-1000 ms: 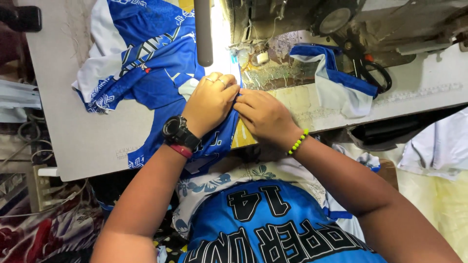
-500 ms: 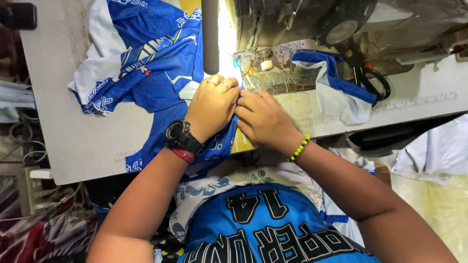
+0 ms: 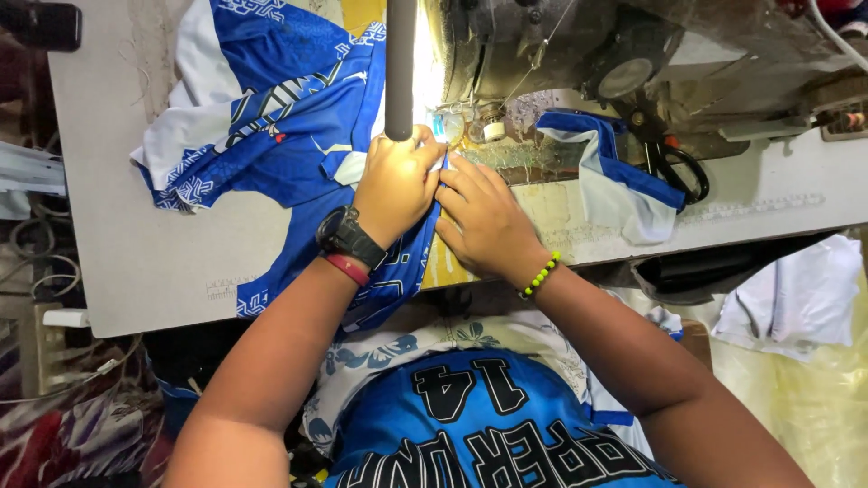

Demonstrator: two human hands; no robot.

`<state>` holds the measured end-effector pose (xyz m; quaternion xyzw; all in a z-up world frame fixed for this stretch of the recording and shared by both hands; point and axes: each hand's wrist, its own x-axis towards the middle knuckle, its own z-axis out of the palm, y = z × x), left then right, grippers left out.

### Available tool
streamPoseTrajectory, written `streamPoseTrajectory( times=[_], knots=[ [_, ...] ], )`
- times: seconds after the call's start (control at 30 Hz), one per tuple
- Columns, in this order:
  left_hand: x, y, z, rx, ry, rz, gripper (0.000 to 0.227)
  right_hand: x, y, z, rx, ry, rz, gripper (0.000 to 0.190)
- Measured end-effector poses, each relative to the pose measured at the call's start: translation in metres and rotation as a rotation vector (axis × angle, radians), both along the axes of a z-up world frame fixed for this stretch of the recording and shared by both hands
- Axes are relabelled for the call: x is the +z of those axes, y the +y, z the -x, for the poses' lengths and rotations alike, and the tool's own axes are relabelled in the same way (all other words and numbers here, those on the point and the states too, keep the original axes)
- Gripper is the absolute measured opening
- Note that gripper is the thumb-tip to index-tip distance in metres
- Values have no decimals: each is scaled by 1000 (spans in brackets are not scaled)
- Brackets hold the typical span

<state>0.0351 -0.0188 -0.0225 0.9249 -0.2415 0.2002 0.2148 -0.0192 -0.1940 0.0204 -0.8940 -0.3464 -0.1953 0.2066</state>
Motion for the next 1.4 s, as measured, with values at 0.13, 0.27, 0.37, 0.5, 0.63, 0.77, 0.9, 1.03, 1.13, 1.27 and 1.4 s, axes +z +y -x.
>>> streamPoseTrajectory(
  times=[0.13,0.27,0.37,0.5,0.63,0.77,0.9,1.03,1.13,1.27,1.4],
  knots=[
    [2,-3,3,48,-28,-44,25,1,1,0,-18,-8,28,34],
    [4,-4,2,46,-29,-27,26,0,1,0,-35,-9,46,37],
    [1,-6,3,65,-63,-11,27,4,2,2,-39,7,38,36],
    [13,-2,12,117,-152,-64,29,1,-2,2,-17,-27,-28,30],
    [23,-5,31,245,-310,-179,17,-24,-10,4,-20,-100,10,14],
    [74,-14,73,644,-278,-403,22,-11,-6,10,129,98,-218,13],
    [107,14,94,443,-231,-306,19,16,-8,28,180,975,-890,27],
    [88,21,122,153,309,154,11,14,3,51,164,1610,-1435,41],
    [66,28,126,175,438,337,12,24,8,52,44,1690,-1134,42],
    [88,29,122,337,441,610,15,46,11,53,-279,787,-238,32],
    [67,21,114,383,540,677,19,2,14,36,-306,304,-6,29]
  ],
)
